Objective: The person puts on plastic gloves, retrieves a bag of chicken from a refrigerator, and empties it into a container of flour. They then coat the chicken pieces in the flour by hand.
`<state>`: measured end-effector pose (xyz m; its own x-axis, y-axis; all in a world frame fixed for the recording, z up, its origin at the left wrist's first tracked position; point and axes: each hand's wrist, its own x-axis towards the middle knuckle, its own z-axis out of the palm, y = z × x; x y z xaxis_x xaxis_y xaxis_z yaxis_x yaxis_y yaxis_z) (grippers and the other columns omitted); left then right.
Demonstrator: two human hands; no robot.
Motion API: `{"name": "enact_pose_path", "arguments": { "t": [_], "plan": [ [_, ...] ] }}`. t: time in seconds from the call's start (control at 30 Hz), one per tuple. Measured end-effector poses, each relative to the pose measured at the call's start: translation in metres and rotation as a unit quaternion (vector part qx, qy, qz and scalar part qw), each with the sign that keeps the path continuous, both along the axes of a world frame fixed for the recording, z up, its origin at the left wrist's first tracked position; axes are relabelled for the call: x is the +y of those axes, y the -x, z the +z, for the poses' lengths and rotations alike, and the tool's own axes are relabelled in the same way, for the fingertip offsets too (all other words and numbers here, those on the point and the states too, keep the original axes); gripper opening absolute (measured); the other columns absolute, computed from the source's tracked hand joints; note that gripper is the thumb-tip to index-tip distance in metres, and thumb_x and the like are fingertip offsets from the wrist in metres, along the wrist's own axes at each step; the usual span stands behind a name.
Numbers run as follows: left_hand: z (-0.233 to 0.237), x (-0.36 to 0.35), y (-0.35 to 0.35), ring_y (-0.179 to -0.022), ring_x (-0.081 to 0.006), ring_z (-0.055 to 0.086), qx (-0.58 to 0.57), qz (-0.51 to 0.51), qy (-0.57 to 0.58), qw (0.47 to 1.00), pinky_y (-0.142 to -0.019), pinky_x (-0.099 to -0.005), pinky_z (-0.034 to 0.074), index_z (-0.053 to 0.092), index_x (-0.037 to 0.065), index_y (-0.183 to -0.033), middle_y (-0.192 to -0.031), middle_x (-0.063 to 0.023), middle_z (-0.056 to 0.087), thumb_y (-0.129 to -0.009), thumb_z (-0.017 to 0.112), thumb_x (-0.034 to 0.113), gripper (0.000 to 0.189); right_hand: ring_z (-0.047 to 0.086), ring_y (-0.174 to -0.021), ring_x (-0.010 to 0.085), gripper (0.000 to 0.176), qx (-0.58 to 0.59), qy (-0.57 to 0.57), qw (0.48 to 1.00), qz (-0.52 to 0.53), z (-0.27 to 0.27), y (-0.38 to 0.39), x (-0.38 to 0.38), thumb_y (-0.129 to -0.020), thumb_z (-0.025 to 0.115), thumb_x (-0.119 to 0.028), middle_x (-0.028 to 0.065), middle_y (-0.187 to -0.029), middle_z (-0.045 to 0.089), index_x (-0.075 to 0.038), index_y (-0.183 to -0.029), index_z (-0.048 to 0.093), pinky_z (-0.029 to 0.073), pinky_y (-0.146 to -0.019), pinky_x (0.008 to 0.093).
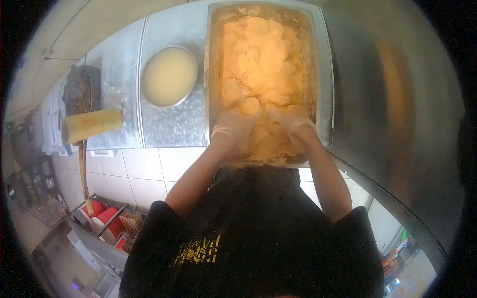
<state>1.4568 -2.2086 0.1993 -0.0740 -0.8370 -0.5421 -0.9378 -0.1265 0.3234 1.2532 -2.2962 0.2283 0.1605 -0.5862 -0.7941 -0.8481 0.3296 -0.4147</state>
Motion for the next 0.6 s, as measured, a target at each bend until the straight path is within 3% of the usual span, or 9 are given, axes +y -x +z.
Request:
{"name": "enact_pose_path", "arguments": {
  "t": [0.07,0.13,0.2,0.27,0.37,0.43,0.47,0.53,0.6],
  "plan": [
    [0.017,-0.022,0.006,-0.113,-0.038,0.063,-0.031,0.186,0.11,0.976,-0.097,-0.0399,0.05,0.051,0.016,-0.144,-0.119,-0.0198,0.068,-0.094,0.063,0.046,0.06,0.063,-0.11,0.0273,0.074,-0.072,0.011,0.986,-0.152,0.0,-0.003,-0.011,-0.083,0.08,-0.045,0.0139,-0.128,0.064,0.001,-0.136,0.057,0.052,-0.09,0.0372],
    [0.037,-0.054,-0.002,-0.121,-0.0358,0.06,-0.104,0.12,0.13,0.979,-0.102,-0.0382,0.048,0.053,0.006,-0.141,-0.129,-0.0177,0.065,-0.083,0.076,0.053,0.078,0.063,-0.111,0.0284,0.078,-0.158,0.026,0.949,-0.272,-0.007,-0.003,-0.014,-0.08,0.083,-0.046,0.0146,-0.128,0.065,0.003,-0.136,0.057,0.052,-0.092,0.0364],
    [-0.03,-0.112,-0.036,-0.116,-0.0285,0.062,-0.016,0.058,0.175,0.983,-0.096,-0.0362,0.051,0.049,0.006,-0.143,-0.126,-0.016,0.065,-0.084,0.077,0.036,0.072,0.063,-0.112,0.0295,0.083,-0.242,0.041,0.889,-0.386,-0.019,-0.002,-0.016,-0.077,0.086,-0.046,0.0153,-0.129,0.065,0.004,-0.136,0.057,0.051,-0.093,0.0357],
    [-0.094,-0.149,-0.048,-0.109,-0.0225,0.063,0.22,0.237,0.234,0.917,-0.09,-0.0344,0.053,0.047,0.009,-0.146,-0.122,-0.0147,0.065,-0.092,0.071,0.019,0.059,0.062,-0.111,0.0275,0.082,-0.234,0.092,0.883,-0.395,-0.051,-0.019,-0.04,-0.076,0.087,-0.046,0.0155,-0.129,0.065,0.002,-0.136,0.058,0.05,-0.094,0.0331],
    [-0.073,-0.17,-0.043,-0.111,-0.0223,0.063,0.326,0.328,0.092,0.882,-0.092,-0.0333,0.052,0.053,0.004,-0.141,-0.128,-0.0132,0.065,-0.094,0.069,0.025,0.054,0.057,-0.123,0.0264,0.087,-0.356,0.068,0.892,-0.269,-0.085,-0.033,-0.077,-0.074,0.088,-0.046,0.0144,-0.135,0.062,0.001,-0.139,0.055,0.046,-0.104,0.0337],
    [-0.027,-0.161,-0.036,-0.115,-0.0233,0.063,0.207,0.245,-0.061,0.945,-0.095,-0.0334,0.051,0.057,0.009,-0.139,-0.135,-0.0125,0.063,-0.094,0.068,0.031,0.051,0.054,-0.129,0.0253,0.087,-0.379,0.037,0.912,-0.15,-0.095,-0.041,-0.089,-0.073,0.088,-0.047,0.0148,-0.137,0.061,0.001,-0.138,0.056,0.045,-0.108,0.0344],
    [-0.037,-0.156,-0.038,-0.117,-0.0258,0.063,0.088,0.015,-0.047,0.995,-0.095,-0.0344,0.051,0.059,0.009,-0.137,-0.138,-0.0135,0.061,-0.095,0.066,0.039,0.052,0.055,-0.129,0.0261,0.088,-0.341,0.077,0.932,-0.096,-0.096,-0.042,-0.088,-0.073,0.087,-0.05,0.0156,-0.136,0.061,0.002,-0.137,0.057,0.045,-0.108,0.035],
    [-0.035,-0.139,-0.038,-0.12,-0.0296,0.062,0.001,-0.125,-0.054,0.991,-0.097,-0.0364,0.051,0.059,0.011,-0.137,-0.142,-0.0149,0.058,-0.098,0.061,0.042,0.051,0.055,-0.129,0.0278,0.089,-0.261,0.159,0.952,0.013,-0.09,-0.041,-0.074,-0.073,0.085,-0.055,0.0172,-0.136,0.062,0.003,-0.135,0.058,0.046,-0.108,0.0361],
    [-0.025,-0.111,-0.025,-0.124,-0.0325,0.06,0.084,0.056,-0.093,0.99,-0.101,-0.0384,0.05,0.056,0.013,-0.141,-0.143,-0.0157,0.057,-0.102,0.054,0.033,0.043,0.056,-0.129,0.0295,0.091,-0.17,0.242,0.948,0.116,-0.085,-0.034,-0.063,-0.072,0.082,-0.06,0.0187,-0.135,0.062,0.003,-0.133,0.06,0.046,-0.108,0.0372]
  ]
}}
